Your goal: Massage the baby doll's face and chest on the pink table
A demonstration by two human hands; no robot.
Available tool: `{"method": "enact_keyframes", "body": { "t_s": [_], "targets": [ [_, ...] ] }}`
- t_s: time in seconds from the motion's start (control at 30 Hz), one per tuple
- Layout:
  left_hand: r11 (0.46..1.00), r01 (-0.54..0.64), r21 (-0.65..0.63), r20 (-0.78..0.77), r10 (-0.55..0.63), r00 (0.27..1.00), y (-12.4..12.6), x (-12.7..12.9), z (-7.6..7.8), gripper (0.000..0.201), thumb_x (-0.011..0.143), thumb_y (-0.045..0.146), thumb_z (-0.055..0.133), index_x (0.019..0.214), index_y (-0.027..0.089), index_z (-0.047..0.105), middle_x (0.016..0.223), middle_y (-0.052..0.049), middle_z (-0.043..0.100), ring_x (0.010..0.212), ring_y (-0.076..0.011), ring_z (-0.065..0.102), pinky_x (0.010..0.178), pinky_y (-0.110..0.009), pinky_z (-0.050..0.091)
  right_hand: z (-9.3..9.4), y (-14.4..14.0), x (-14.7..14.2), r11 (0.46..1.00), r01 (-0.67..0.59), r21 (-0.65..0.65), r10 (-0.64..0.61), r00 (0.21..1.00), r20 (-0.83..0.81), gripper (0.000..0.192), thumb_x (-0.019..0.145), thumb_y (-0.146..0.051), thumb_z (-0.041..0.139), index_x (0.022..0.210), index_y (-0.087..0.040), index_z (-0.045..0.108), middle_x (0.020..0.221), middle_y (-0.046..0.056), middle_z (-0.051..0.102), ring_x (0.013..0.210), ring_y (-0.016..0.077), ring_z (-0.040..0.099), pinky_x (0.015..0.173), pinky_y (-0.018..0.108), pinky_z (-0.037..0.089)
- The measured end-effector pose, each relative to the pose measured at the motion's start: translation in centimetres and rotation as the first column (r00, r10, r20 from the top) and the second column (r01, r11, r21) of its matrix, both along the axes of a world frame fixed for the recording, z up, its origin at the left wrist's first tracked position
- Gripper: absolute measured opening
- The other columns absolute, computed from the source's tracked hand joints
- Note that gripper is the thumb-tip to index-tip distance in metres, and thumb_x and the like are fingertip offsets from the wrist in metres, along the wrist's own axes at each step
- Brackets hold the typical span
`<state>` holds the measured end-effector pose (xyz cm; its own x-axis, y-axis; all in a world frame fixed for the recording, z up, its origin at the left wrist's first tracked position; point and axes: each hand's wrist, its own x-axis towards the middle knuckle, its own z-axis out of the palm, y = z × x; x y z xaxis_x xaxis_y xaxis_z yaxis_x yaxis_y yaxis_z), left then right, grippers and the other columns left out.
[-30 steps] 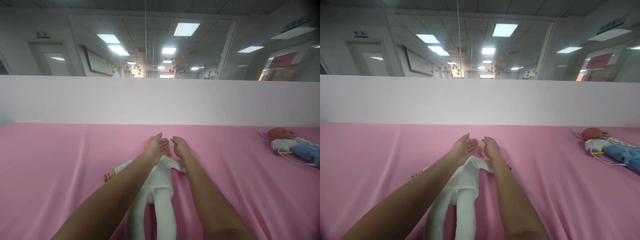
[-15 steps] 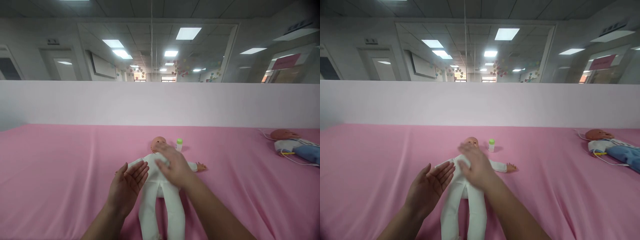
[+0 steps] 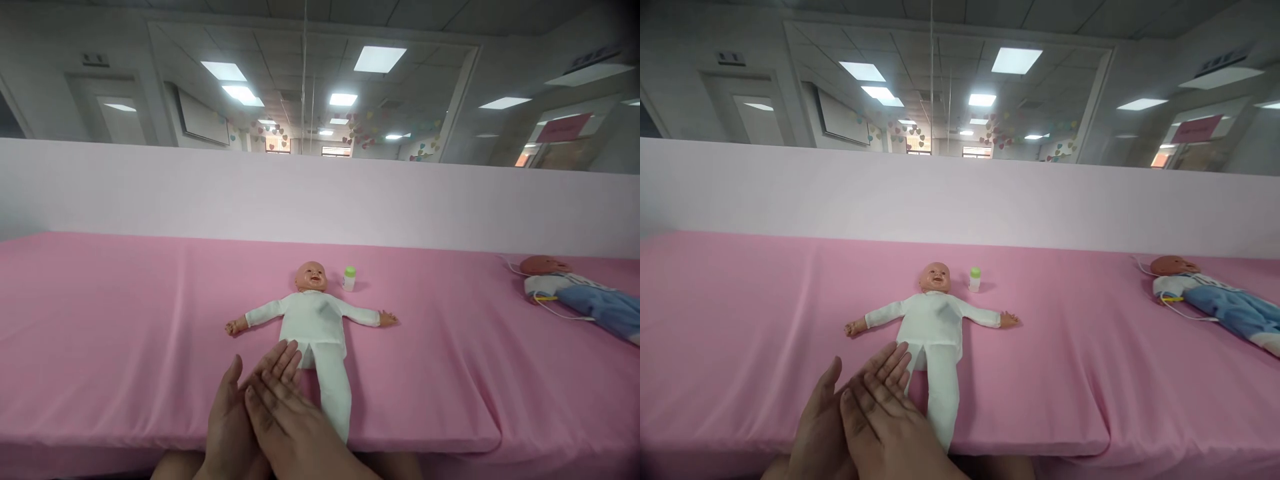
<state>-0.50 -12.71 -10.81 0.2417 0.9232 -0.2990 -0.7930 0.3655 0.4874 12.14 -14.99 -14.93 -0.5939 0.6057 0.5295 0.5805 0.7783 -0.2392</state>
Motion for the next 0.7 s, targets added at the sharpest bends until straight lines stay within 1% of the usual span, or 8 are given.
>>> {"method": "enact_keyframes", "body": {
  "t_s": [0.07,0.13,0.3,0.4,0.47,0.57,0.63,0.7],
  "targets": [
    [1.0,-0.02,0.013,-0.03,0.02,0.999,-0.1,-0.3,0.9,0.076,0.095,0.055,0.055,0.159,0.015,0.048,0.151,-0.023,0.06,0.147,-0.0386,0.051,0.124,-0.057,0.039,0.5,-0.2,0.7,1.0,0.001,-0.013,-0.001,1.0,0.028,0.074,0.105,-0.029,0.055,0.169,-0.016,0.019,0.169,0.013,0.031,0.159,0.0269,0.028,0.129,0.046,0.031],
    [0.998,-0.039,0.053,-0.055,0.042,0.998,0.0,-0.7,1.4,0.079,0.094,0.057,0.055,0.16,0.013,0.047,0.151,-0.023,0.059,0.147,-0.0364,0.051,0.125,-0.053,0.039,0.0,-0.5,0.8,1.0,0.024,-0.02,-0.024,1.0,0.017,0.072,0.105,-0.03,0.056,0.168,-0.017,0.024,0.168,0.013,0.034,0.159,0.0278,0.03,0.129,0.047,0.032],
    [0.994,-0.011,0.104,-0.103,0.022,0.994,0.8,-1.3,0.8,0.08,0.095,0.055,0.053,0.159,0.007,0.044,0.151,-0.025,0.058,0.147,-0.0343,0.051,0.128,-0.048,0.034,-4.0,-1.2,-1.2,0.993,0.085,-0.084,-0.09,0.994,-0.066,0.054,0.109,-0.027,0.049,0.162,-0.027,0.04,0.159,0.004,0.051,0.149,0.0245,0.049,0.124,0.043,0.043],
    [0.988,0.04,0.147,-0.072,-0.029,0.997,1.2,-1.5,0.2,0.08,0.095,0.052,0.055,0.161,0.008,0.041,0.154,-0.024,0.057,0.15,-0.0345,0.048,0.13,-0.048,0.03,-5.3,-1.3,-2.5,0.976,0.112,-0.187,-0.136,0.983,-0.12,0.05,0.11,-0.035,0.048,0.16,-0.033,0.045,0.155,0.002,0.057,0.143,0.0232,0.057,0.118,0.039,0.051],
    [0.986,0.058,0.154,-0.051,-0.051,0.997,1.0,-1.4,0.0,0.082,0.094,0.053,0.056,0.162,0.009,0.04,0.154,-0.023,0.056,0.151,-0.0358,0.046,0.13,-0.049,0.028,-4.8,-1.4,-2.7,0.968,0.098,-0.23,-0.131,0.982,-0.134,0.052,0.111,-0.036,0.045,0.162,-0.031,0.041,0.156,0.002,0.055,0.143,0.0211,0.056,0.118,0.036,0.051],
    [0.989,0.073,0.132,-0.055,-0.066,0.996,0.4,-1.0,-0.2,0.08,0.094,0.053,0.057,0.16,0.01,0.044,0.154,-0.023,0.057,0.152,-0.0366,0.044,0.13,-0.051,0.028,-2.4,-1.5,-1.9,0.976,0.06,-0.207,-0.088,0.988,-0.129,0.058,0.112,-0.033,0.042,0.168,-0.025,0.026,0.166,0.005,0.041,0.153,0.0198,0.043,0.126,0.037,0.04],
    [0.991,0.083,0.106,-0.064,-0.077,0.995,0.0,-0.7,-0.3,0.074,0.095,0.054,0.056,0.157,0.014,0.051,0.153,-0.02,0.058,0.153,-0.0364,0.043,0.13,-0.053,0.027,-0.4,-1.5,-0.8,0.986,0.017,-0.168,-0.033,0.996,-0.088,0.072,0.108,-0.041,0.051,0.169,-0.021,0.018,0.17,0.009,0.03,0.158,0.0251,0.033,0.131,0.044,0.03],
    [0.992,0.071,0.101,-0.049,-0.067,0.997,-0.1,-0.7,-0.1,0.072,0.094,0.059,0.055,0.153,0.018,0.057,0.153,-0.018,0.059,0.154,-0.0366,0.041,0.131,-0.054,0.026,0.8,-1.4,0.2,0.986,-0.004,-0.165,-0.002,1.0,-0.031,0.089,0.101,-0.054,0.061,0.169,-0.018,0.018,0.171,0.012,0.025,0.16,0.0316,0.027,0.132,0.052,0.023]
  ]
}}
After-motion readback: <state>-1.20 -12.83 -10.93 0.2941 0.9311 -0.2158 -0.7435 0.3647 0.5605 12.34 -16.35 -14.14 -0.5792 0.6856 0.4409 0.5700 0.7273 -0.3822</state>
